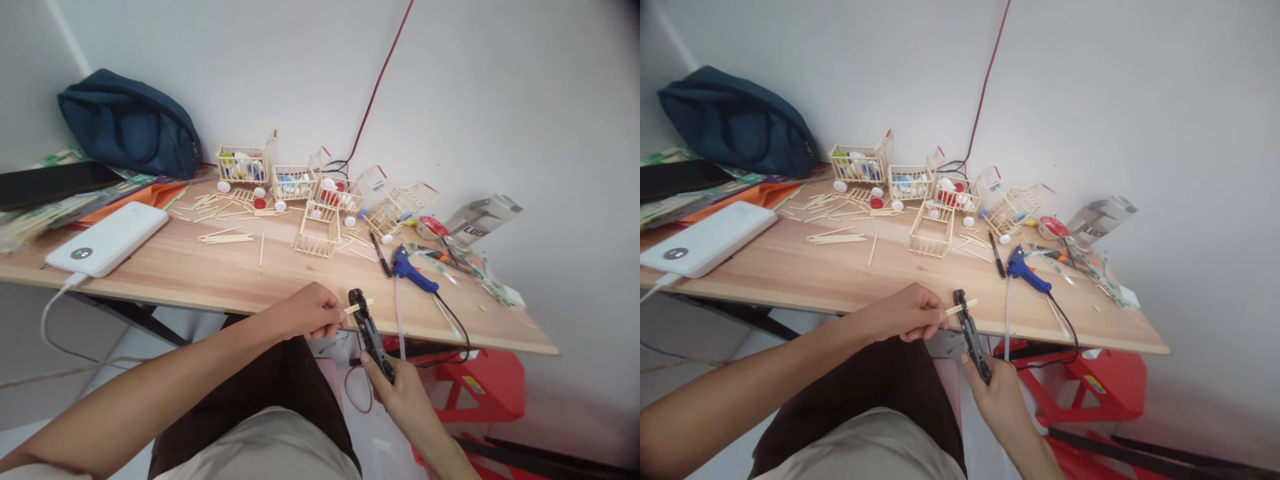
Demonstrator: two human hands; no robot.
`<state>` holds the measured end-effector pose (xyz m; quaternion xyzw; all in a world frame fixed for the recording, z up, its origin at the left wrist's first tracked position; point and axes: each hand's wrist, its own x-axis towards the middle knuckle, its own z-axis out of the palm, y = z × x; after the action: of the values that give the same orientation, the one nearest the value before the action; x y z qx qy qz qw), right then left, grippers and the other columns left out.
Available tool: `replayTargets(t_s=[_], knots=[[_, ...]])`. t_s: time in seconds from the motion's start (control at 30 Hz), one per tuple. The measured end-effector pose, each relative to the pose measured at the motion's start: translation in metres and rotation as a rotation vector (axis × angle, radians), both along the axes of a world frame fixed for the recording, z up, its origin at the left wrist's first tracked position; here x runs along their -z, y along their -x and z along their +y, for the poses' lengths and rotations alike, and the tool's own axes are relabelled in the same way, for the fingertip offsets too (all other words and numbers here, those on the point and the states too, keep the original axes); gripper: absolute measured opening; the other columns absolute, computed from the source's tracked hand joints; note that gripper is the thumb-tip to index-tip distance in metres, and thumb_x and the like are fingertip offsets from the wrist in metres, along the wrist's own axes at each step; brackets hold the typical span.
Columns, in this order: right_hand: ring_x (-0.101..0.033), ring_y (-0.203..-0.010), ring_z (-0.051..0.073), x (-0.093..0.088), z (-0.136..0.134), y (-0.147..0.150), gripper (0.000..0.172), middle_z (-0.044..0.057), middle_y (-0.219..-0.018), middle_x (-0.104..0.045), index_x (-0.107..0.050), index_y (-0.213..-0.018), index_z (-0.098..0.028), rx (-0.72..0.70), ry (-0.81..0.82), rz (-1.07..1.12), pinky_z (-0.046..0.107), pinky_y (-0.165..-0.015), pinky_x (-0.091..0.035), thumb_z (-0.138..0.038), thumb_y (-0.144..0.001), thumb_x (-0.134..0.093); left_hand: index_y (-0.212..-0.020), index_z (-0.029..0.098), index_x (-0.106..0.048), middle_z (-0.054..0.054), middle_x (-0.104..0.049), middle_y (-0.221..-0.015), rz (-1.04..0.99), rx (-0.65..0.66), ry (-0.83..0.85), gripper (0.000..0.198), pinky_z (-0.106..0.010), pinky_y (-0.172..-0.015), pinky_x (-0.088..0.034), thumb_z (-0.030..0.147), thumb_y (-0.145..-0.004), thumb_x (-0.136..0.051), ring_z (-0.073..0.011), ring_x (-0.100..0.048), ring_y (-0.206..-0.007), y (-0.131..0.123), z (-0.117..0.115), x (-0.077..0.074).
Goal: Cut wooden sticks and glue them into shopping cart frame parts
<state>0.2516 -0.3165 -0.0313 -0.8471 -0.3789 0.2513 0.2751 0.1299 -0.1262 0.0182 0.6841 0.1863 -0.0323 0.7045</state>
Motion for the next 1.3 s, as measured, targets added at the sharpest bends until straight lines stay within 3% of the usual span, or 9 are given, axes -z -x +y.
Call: replayTargets(t_s=[0.27,0.6,1.03,1.3], knots=[[-0.031,-0.049,0.012,0.008,0.003,0.002,0.051,-0.004,-0.051,-0.030,-0.029,-0.058,-0.025,-0.019,-0.023,0.054,0.026,-0.046,-0.023,-0.068,-0.082,-0.040,-0.076,0.012,-0.061,0.003,-0.052,-0.051,-0.020,0.001,-0.054,0.025,-0.017,-0.035,-0.026,0.035,-0.073,-0.051,-0.0052,-0.037,-0.037,0.001,0.005,0.012],[-0.046,-0.056,0.015,-0.013,0.008,0.006,0.052,0.000,-0.057,-0.048,-0.047,-0.061,-0.020,-0.114,0.073,0.116,0.027,-0.054,-0.034,-0.064,-0.086,-0.037,-0.071,0.012,-0.059,0.004,-0.050,-0.049,-0.038,0.028,-0.071,0.020,-0.016,-0.035,-0.027,0.029,-0.071,-0.050,-0.0049,-0.037,-0.036,0.006,0.012,0.006],[-0.036,-0.053,0.012,-0.013,0.013,-0.006,0.054,-0.004,-0.056,-0.036,-0.038,-0.064,-0.021,-0.112,0.106,0.114,0.025,-0.051,-0.026,-0.071,-0.084,-0.036,-0.072,0.012,-0.061,0.003,-0.053,-0.049,-0.036,0.007,-0.089,0.025,-0.017,-0.035,-0.027,0.034,-0.072,-0.051,-0.0054,-0.038,-0.035,0.004,0.019,0.009],[-0.028,-0.052,0.010,-0.012,0.016,0.001,0.047,-0.005,-0.054,-0.028,-0.031,-0.059,-0.023,-0.039,-0.037,0.066,0.025,-0.048,-0.021,-0.060,-0.085,-0.045,-0.074,0.012,-0.061,0.004,-0.052,-0.048,-0.033,-0.017,-0.033,0.024,-0.017,-0.034,-0.027,0.034,-0.072,-0.055,-0.0048,-0.038,-0.033,0.001,0.018,0.011]])
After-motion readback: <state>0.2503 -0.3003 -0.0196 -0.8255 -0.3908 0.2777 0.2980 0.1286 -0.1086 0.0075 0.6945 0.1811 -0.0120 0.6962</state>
